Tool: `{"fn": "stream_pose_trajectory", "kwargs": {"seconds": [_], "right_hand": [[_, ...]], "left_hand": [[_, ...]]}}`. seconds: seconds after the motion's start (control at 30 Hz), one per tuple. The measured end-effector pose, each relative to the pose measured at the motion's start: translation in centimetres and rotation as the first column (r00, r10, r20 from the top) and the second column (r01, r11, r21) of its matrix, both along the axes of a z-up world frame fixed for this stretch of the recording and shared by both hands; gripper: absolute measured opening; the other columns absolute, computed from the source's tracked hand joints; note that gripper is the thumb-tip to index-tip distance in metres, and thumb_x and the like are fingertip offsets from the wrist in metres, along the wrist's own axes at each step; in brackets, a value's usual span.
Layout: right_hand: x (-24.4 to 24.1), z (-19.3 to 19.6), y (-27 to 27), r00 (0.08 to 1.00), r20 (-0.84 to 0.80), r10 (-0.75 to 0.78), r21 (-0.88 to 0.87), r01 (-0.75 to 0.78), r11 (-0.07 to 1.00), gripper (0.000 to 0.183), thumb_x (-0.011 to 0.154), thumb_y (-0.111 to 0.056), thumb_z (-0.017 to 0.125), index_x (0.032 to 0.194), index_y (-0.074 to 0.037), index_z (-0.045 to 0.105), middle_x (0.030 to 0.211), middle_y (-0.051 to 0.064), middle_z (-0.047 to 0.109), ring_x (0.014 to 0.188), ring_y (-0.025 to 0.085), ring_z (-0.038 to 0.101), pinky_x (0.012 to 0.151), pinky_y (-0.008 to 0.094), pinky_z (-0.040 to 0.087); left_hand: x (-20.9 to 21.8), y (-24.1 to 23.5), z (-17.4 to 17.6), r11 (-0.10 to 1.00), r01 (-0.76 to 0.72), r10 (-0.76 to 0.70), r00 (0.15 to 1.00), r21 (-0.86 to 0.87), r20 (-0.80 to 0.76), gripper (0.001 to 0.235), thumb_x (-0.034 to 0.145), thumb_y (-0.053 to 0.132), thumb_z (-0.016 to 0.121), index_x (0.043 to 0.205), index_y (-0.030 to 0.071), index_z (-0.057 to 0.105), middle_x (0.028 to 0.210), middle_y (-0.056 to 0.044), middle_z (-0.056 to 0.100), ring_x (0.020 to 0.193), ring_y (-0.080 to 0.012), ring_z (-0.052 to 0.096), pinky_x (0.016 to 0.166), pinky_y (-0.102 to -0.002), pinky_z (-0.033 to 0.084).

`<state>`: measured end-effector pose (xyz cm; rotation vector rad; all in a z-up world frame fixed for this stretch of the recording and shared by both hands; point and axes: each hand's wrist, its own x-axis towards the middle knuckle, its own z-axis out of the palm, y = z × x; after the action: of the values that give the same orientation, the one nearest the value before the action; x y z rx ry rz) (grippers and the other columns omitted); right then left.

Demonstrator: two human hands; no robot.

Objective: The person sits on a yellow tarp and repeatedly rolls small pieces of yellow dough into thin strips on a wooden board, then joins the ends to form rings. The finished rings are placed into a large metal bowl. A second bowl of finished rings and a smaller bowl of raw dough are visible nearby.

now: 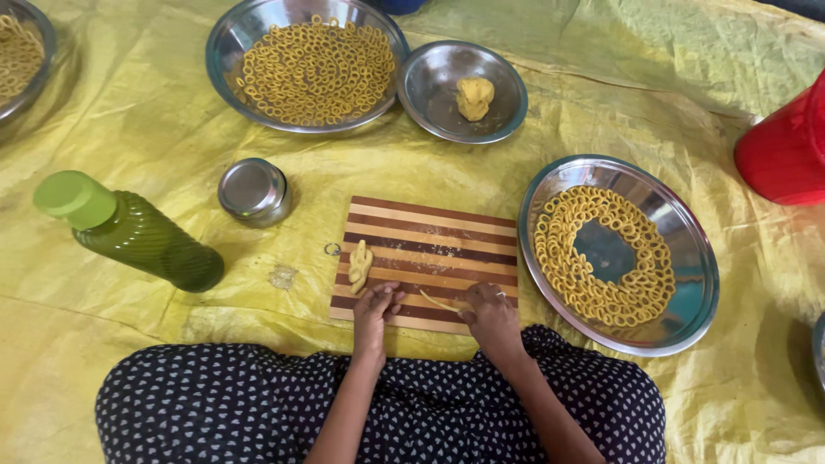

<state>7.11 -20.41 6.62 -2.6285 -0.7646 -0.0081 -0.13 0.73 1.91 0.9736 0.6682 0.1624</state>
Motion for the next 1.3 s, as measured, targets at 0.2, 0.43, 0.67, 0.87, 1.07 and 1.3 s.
{"fn": "stream_pose_trajectory", "kwargs": {"seconds": [0.2, 0.43, 0.67, 0.87, 1.07, 1.3], "right_hand": [[-0.7, 1.1, -0.9, 0.978, -0.051, -0.200, -0.183, 0.188, 0.965, 0.028, 0.077, -0.017, 0.081, 0.103, -0.009, 0.073, 0.113, 0.010, 0.065, 0.110, 0.031, 0.064, 0.094, 0.043, 0.054], [-0.5, 1.6, -0.5, 0.944, -0.232, -0.234, -0.002, 0.240, 0.971, 0.018, 0.088, -0.016, 0.073, 0.104, -0.010, 0.070, 0.107, 0.004, 0.073, 0.101, 0.021, 0.073, 0.083, 0.035, 0.060], [-1.3, 2.6, 2.6, 0.887, -0.458, 0.052, 0.612, 0.273, 0.743, 0.019, 0.090, -0.010, 0.074, 0.107, -0.003, 0.071, 0.094, 0.013, 0.077, 0.087, 0.022, 0.073, 0.075, 0.034, 0.061], [1.6, 0.6, 1.4, 0.807, -0.552, -0.209, 0.234, 0.391, 0.890, 0.018, 0.093, -0.014, 0.069, 0.108, -0.005, 0.071, 0.099, 0.010, 0.078, 0.085, 0.016, 0.076, 0.072, 0.032, 0.061], [2.7, -1.8, -1.0, 0.705, -0.639, -0.307, 0.093, 0.466, 0.880, 0.022, 0.091, -0.002, 0.063, 0.111, -0.005, 0.070, 0.098, 0.012, 0.081, 0.082, 0.019, 0.077, 0.076, 0.033, 0.062], [2.9, -0.7, -1.1, 0.790, -0.477, -0.386, -0.042, 0.418, 0.908, 0.015, 0.093, -0.014, 0.067, 0.104, -0.011, 0.077, 0.108, 0.010, 0.076, 0.092, 0.020, 0.075, 0.085, 0.036, 0.059]], "left_hand": [[0.3, -0.2, -0.1, 0.999, -0.032, 0.032, 0.999, -0.040, 0.009, 0.018, 0.098, 0.025, 0.065, 0.105, 0.009, 0.072, 0.099, -0.002, 0.074, 0.095, -0.0107, 0.071, 0.083, -0.026, 0.055], [0.3, -0.4, 0.7, 0.999, -0.038, 0.038, 0.999, -0.037, 0.004, 0.020, 0.099, 0.022, 0.059, 0.106, 0.008, 0.071, 0.102, -0.002, 0.075, 0.095, -0.0117, 0.071, 0.086, -0.027, 0.056], [0.0, 0.1, 1.2, 0.986, -0.153, 0.152, 0.988, 0.058, 0.021, 0.023, 0.101, 0.023, 0.055, 0.105, 0.006, 0.070, 0.103, -0.003, 0.073, 0.097, -0.0120, 0.069, 0.088, -0.027, 0.055], [0.1, 0.2, -0.6, 0.980, -0.178, 0.169, 0.980, 0.084, 0.103, 0.024, 0.103, 0.025, 0.061, 0.105, 0.004, 0.072, 0.092, -0.007, 0.070, 0.084, -0.0147, 0.063, 0.080, -0.028, 0.052], [-0.6, -1.2, 0.9, 0.903, -0.068, 0.091, 0.995, 0.425, -0.033, 0.022, 0.098, 0.018, 0.059, 0.108, 0.004, 0.072, 0.096, -0.005, 0.070, 0.080, -0.0153, 0.061, 0.074, -0.028, 0.051], [1.2, -5.9, 3.5, 0.559, 0.314, -0.087, 0.942, 0.767, -0.323, 0.055, 0.100, 0.027, 0.045, 0.151, 0.008, 0.040, 0.134, -0.013, 0.056, 0.108, -0.0239, 0.066, 0.092, -0.038, 0.057]]}}
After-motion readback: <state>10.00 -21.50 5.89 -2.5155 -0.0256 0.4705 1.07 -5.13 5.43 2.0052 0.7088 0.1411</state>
